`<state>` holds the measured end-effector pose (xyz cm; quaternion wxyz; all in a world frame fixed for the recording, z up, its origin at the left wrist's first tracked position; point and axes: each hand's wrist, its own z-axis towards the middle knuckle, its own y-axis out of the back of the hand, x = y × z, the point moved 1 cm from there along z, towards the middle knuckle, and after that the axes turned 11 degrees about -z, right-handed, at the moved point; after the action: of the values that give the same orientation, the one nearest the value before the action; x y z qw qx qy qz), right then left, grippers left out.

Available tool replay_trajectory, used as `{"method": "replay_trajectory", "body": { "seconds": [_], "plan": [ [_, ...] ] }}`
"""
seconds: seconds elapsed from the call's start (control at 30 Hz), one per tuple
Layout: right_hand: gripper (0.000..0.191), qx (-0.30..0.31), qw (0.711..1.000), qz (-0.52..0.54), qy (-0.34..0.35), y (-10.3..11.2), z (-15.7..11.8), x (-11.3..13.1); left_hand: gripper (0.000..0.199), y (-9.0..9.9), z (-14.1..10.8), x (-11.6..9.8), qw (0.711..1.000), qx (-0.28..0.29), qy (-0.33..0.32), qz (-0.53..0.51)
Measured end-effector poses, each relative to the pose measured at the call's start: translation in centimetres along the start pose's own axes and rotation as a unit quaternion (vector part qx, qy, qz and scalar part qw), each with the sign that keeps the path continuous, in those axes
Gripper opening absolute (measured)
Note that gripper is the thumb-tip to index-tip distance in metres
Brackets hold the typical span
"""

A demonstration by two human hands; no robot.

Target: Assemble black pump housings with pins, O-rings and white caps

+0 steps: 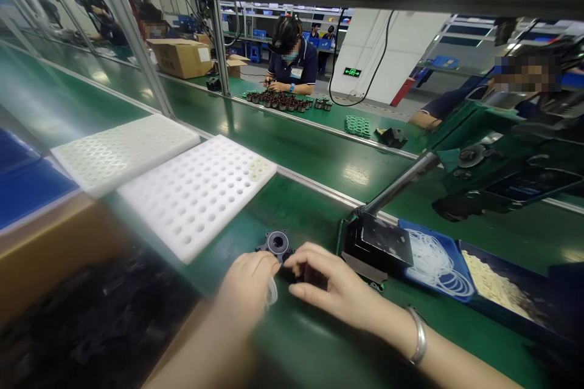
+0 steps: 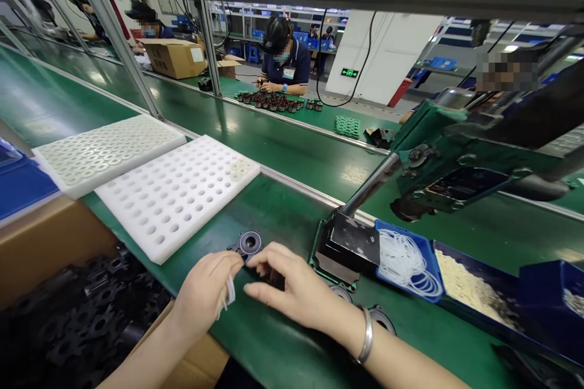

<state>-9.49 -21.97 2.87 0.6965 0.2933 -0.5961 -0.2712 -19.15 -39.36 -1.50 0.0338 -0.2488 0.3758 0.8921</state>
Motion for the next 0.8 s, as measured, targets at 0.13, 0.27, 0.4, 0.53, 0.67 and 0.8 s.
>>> {"method": "replay_trajectory", "body": {
  "seconds": [0.13, 0.27, 0.4, 0.53, 0.67, 0.8],
  "plan": [
    [0.026, 0.01, 0.994, 0.092, -0.062, -1.3, 0.0, 0.5, 0.025, -0.7, 0.0, -1.0, 0.999, 0.024, 0.026, -0.017],
    [0.037, -0.003, 0.975, 0.183, -0.128, -1.3, -0.5, -0.7, 0.025, -1.5, -0.9, -0.3, 0.995, 0.067, 0.016, -0.076],
    [0.04, 0.024, 0.951, 0.26, -0.165, -0.2, -1.2, -1.6, 0.03, -1.9, -1.9, 0.1, 0.984, 0.108, -0.007, -0.138],
    [0.041, -0.01, 0.963, 0.213, -0.167, 0.6, -1.2, -2.2, 0.034, -1.8, -2.6, 0.1, 0.967, 0.114, 0.045, -0.224],
    [0.043, -0.07, 0.971, 0.139, -0.182, 0.8, -0.5, -3.1, 0.032, -1.1, -2.8, 0.4, 0.95, 0.066, 0.147, -0.266],
    [0.041, -0.069, 0.975, 0.125, -0.172, 0.4, 0.0, -2.9, 0.035, -1.0, -2.3, 0.5, 0.966, 0.03, 0.133, -0.218]
  ]
}}
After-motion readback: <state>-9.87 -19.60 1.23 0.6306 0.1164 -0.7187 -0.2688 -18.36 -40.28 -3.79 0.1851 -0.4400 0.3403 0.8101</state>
